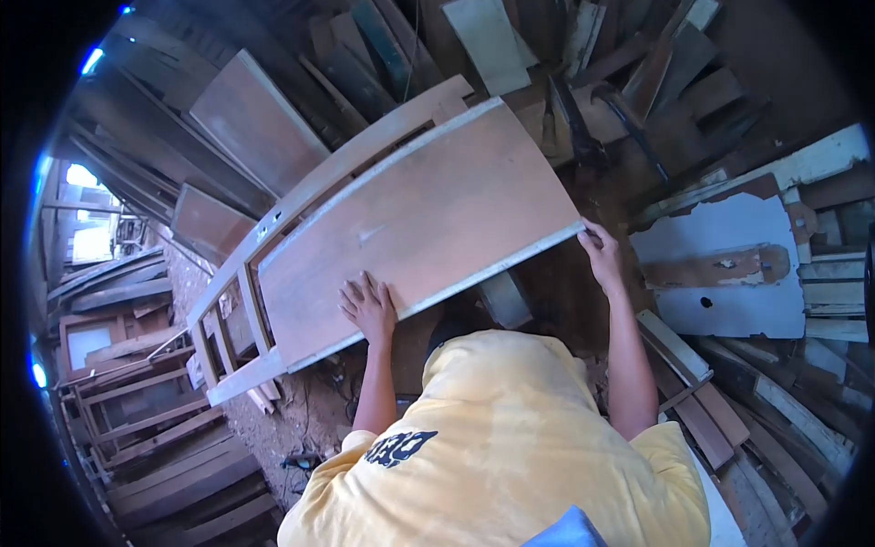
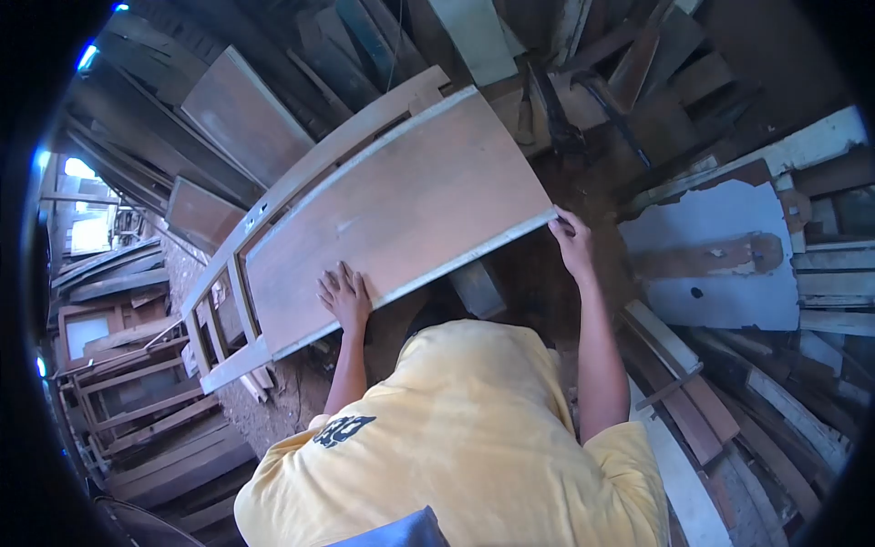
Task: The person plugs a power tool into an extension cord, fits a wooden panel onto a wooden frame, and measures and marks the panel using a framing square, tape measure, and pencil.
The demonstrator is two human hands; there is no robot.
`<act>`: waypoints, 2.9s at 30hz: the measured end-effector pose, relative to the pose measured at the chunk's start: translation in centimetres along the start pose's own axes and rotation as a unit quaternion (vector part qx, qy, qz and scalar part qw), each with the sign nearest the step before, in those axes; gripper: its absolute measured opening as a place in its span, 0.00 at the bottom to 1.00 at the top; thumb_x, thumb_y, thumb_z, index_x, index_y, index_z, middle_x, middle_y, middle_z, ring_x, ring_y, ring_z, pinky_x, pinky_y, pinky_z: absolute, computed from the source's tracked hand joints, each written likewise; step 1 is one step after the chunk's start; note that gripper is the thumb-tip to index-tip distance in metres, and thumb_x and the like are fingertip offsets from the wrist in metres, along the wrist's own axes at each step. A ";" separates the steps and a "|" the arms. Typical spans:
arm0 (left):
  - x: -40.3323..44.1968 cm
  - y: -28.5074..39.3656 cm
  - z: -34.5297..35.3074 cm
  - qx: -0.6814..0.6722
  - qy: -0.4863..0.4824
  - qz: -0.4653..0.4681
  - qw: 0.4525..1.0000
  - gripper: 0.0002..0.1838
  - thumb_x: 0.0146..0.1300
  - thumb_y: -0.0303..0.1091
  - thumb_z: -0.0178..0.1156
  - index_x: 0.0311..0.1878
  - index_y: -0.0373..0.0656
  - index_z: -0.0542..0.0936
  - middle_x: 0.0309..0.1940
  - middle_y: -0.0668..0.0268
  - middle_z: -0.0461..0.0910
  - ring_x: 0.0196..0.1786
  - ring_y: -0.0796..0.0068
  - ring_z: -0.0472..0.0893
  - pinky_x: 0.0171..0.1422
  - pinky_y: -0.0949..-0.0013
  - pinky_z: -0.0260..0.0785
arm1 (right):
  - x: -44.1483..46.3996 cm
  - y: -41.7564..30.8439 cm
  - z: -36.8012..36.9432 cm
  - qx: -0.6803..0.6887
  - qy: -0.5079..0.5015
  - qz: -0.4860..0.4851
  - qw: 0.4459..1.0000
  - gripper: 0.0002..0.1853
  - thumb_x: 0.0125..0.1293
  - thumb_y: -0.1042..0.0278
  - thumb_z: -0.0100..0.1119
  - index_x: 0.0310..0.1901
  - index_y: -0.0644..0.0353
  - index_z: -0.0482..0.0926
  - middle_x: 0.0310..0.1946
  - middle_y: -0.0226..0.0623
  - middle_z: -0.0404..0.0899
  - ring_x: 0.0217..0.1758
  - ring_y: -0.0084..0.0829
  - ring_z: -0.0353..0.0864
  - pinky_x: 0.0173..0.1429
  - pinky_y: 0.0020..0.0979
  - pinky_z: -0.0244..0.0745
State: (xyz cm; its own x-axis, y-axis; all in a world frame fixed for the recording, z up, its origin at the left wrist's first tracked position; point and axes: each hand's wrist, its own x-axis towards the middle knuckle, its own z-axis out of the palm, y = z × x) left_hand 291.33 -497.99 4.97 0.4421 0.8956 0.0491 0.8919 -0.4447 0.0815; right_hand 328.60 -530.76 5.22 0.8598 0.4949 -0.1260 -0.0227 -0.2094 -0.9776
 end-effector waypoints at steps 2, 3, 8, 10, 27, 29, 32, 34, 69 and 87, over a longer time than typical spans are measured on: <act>-2.2 0.8 0.3 0.000 -0.020 -0.060 0.998 0.35 0.77 0.61 0.47 0.81 0.57 0.63 0.82 0.45 0.52 0.85 0.40 0.45 0.84 0.35 0.33 | -0.8 0.7 -1.9 0.011 -0.028 0.016 0.999 0.22 0.75 0.63 0.63 0.67 0.58 0.80 0.56 0.32 0.85 0.55 0.24 0.83 0.62 0.28 0.75; -3.1 0.9 0.4 -0.015 -0.020 -0.069 0.997 0.36 0.77 0.63 0.44 0.82 0.57 0.61 0.82 0.46 0.52 0.85 0.39 0.44 0.84 0.35 0.34 | -0.9 0.8 -2.6 0.030 -0.049 0.014 0.998 0.22 0.74 0.64 0.64 0.66 0.58 0.80 0.58 0.36 0.84 0.55 0.27 0.84 0.62 0.29 0.76; -4.7 0.9 -0.1 0.013 -0.034 -0.099 0.994 0.36 0.77 0.65 0.42 0.82 0.62 0.60 0.82 0.50 0.54 0.85 0.40 0.45 0.83 0.33 0.35 | -2.0 1.9 -4.0 0.060 -0.113 0.037 0.991 0.21 0.75 0.63 0.62 0.67 0.58 0.79 0.60 0.40 0.83 0.56 0.30 0.84 0.63 0.29 0.77; -4.8 1.0 -0.4 0.018 -0.058 -0.115 0.991 0.37 0.76 0.66 0.43 0.82 0.63 0.60 0.82 0.51 0.55 0.84 0.40 0.47 0.83 0.33 0.36 | -2.4 3.1 -3.7 0.103 -0.113 0.020 0.988 0.23 0.75 0.62 0.62 0.68 0.58 0.78 0.60 0.41 0.83 0.56 0.30 0.84 0.63 0.30 0.77; -5.2 -1.5 -1.2 0.075 -0.093 -0.112 0.986 0.28 0.75 0.60 0.50 0.70 0.59 0.76 0.75 0.57 0.69 0.76 0.46 0.66 0.76 0.40 0.58 | -4.4 12.7 -8.0 0.216 -0.022 0.263 0.940 0.19 0.77 0.57 0.57 0.64 0.54 0.79 0.53 0.33 0.85 0.51 0.25 0.85 0.55 0.29 0.75; -3.8 -5.1 0.3 0.231 -0.077 0.149 0.958 0.18 0.77 0.44 0.50 0.62 0.54 0.83 0.63 0.56 0.80 0.60 0.48 0.82 0.62 0.45 0.75 | -7.2 17.8 -9.9 0.158 0.026 0.306 0.938 0.21 0.74 0.57 0.60 0.63 0.57 0.79 0.53 0.36 0.85 0.51 0.31 0.86 0.55 0.32 0.76; -3.0 -4.1 0.1 0.090 -0.089 -0.001 0.992 0.27 0.76 0.58 0.50 0.60 0.46 0.82 0.62 0.51 0.79 0.62 0.45 0.79 0.67 0.43 0.69 | -15.5 33.5 -16.9 -0.120 0.206 0.385 0.891 0.28 0.68 0.52 0.64 0.64 0.60 0.78 0.58 0.45 0.83 0.56 0.44 0.85 0.61 0.42 0.76; -2.3 -3.4 -0.4 0.110 -0.109 -0.078 0.985 0.34 0.73 0.67 0.49 0.65 0.47 0.77 0.67 0.56 0.76 0.73 0.48 0.67 0.79 0.46 0.54 | -21.6 31.1 -21.9 -0.404 0.316 0.469 0.719 0.38 0.61 0.46 0.65 0.67 0.64 0.75 0.69 0.59 0.73 0.71 0.59 0.73 0.75 0.52 0.66; 5.3 2.7 -0.1 0.004 -0.086 0.176 0.981 0.35 0.78 0.58 0.49 0.81 0.54 0.61 0.79 0.49 0.60 0.82 0.45 0.54 0.86 0.47 0.41 | -22.1 17.6 -21.5 -0.360 0.529 0.276 0.717 0.34 0.67 0.55 0.71 0.62 0.75 0.71 0.43 0.52 0.82 0.46 0.44 0.83 0.53 0.43 0.81; 12.6 8.0 2.2 -0.104 0.012 0.226 0.968 0.27 0.73 0.55 0.56 0.70 0.56 0.74 0.68 0.50 0.69 0.71 0.45 0.64 0.77 0.38 0.48 | -24.4 -20.5 -1.3 -0.135 0.561 -0.282 0.767 0.18 0.73 0.71 0.60 0.57 0.72 0.68 0.32 0.42 0.78 0.27 0.31 0.77 0.31 0.33 0.79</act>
State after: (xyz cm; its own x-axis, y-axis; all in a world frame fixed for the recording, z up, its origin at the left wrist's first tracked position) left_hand 304.26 -490.29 4.03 0.7785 0.6095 0.1498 0.5680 -0.7857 0.2450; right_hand 308.74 -539.69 28.56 0.5951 -0.4335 0.6767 0.4902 -0.4714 -0.7331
